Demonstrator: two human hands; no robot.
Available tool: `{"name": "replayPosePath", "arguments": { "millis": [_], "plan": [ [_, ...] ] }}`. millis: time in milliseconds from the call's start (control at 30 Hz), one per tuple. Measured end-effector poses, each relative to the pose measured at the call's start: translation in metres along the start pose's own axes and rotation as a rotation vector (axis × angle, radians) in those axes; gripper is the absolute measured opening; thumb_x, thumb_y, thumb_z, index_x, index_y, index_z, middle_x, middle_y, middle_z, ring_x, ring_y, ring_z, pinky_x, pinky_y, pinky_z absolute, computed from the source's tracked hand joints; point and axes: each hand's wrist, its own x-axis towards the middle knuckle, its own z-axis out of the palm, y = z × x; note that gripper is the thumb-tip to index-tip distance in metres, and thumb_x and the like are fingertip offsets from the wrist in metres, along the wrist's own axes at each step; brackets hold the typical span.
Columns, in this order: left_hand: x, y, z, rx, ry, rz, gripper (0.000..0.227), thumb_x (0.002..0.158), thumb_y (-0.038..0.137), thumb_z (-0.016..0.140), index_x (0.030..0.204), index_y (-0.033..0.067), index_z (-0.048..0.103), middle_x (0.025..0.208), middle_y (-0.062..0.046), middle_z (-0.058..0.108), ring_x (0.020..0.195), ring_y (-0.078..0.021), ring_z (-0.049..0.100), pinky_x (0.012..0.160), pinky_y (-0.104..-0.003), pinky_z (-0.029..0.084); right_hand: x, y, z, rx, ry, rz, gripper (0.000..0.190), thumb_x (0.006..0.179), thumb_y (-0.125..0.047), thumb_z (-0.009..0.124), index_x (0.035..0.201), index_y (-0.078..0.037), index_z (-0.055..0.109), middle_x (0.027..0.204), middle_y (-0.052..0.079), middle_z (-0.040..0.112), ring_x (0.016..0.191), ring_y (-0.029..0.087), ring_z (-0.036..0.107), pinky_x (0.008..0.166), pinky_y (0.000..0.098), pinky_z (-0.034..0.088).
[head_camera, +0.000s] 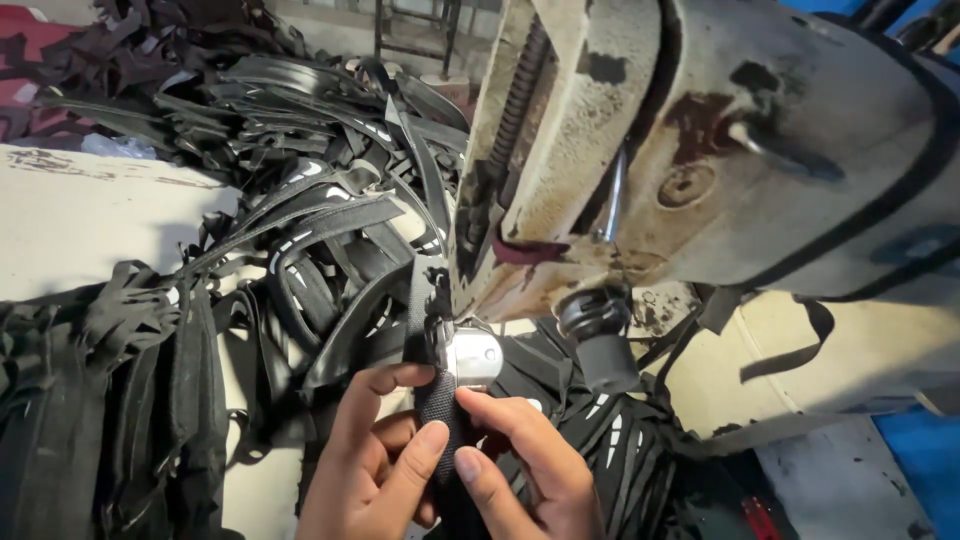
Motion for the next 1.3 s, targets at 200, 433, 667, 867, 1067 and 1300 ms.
{"name": "replayPosePath", "arguments": {
  "millis": [200, 433, 667, 867, 1067, 1300],
  "plan": [
    [0.02, 0.022, -0.012, -0.047, -0.117, -0.07, 0.047, 0.09, -0.007, 0.064, 0.132, 0.0052, 0.047, 0.078, -0.02, 0.071, 0.05, -0.0186, 0.06, 0.043, -0.029, 0.049, 0.018, -0.013, 0.003, -0.024, 0.005, -0.039, 0.035, 0.091, -0.003, 0.061, 0.124, 0.007, 0.067, 0.108, 0.014, 0.072, 0.092, 0.019, 0.068, 0.085, 0.0272, 0.053],
    [0.016, 0.03, -0.01, -0.006, -0.044, -0.114, 0.055, 0.089, -0.007, 0.064, 0.139, 0.0095, 0.047, 0.086, -0.021, 0.076, 0.054, -0.0185, 0.057, 0.049, -0.029, 0.047, 0.013, -0.028, -0.004, -0.233, -0.169, -0.118, 0.044, 0.095, -0.001, 0.056, 0.138, 0.007, 0.053, 0.123, 0.017, 0.067, 0.1, 0.022, 0.068, 0.087, 0.0297, 0.053],
    [-0.022, -0.024, -0.008, 0.19, 0.174, -0.013, 0.053, 0.083, 0.003, 0.07, 0.134, 0.008, 0.058, 0.077, -0.012, 0.08, 0.056, -0.0152, 0.067, 0.052, -0.024, 0.049, 0.011, -0.028, -0.002, -0.264, -0.14, -0.187, 0.041, 0.093, 0.004, 0.058, 0.133, 0.007, 0.056, 0.122, 0.017, 0.069, 0.098, 0.022, 0.069, 0.086, 0.0284, 0.055],
    [-0.033, -0.039, -0.047, 0.235, -0.118, -0.022, 0.078, 0.08, 0.006, 0.081, 0.151, 0.0108, 0.048, 0.067, -0.007, 0.075, 0.06, -0.0138, 0.074, 0.063, -0.024, 0.057, 0.015, -0.025, -0.006, -0.308, -0.167, -0.2, 0.043, 0.09, 0.002, 0.062, 0.133, 0.007, 0.057, 0.125, 0.019, 0.068, 0.101, 0.024, 0.071, 0.088, 0.0302, 0.056],
    [-0.013, 0.0, -0.055, 0.435, -0.312, -0.101, 0.093, 0.081, 0.008, 0.083, 0.16, 0.0266, 0.038, 0.07, -0.002, 0.079, 0.057, -0.0071, 0.061, 0.058, -0.02, 0.044, 0.023, -0.026, -0.012, -0.292, -0.201, -0.141, 0.045, 0.09, -0.001, 0.063, 0.134, 0.007, 0.056, 0.13, 0.019, 0.067, 0.108, 0.025, 0.07, 0.093, 0.0316, 0.055],
    [0.01, 0.051, -0.03, 0.259, -0.238, -0.113, 0.089, 0.08, -0.007, 0.075, 0.159, 0.0204, 0.044, 0.069, -0.006, 0.075, 0.058, -0.0085, 0.061, 0.05, -0.022, 0.041, 0.024, -0.03, -0.017, -0.267, -0.24, -0.13, 0.047, 0.09, -0.002, 0.066, 0.135, 0.005, 0.056, 0.129, 0.018, 0.068, 0.111, 0.026, 0.07, 0.095, 0.0327, 0.055]
  ]
}}
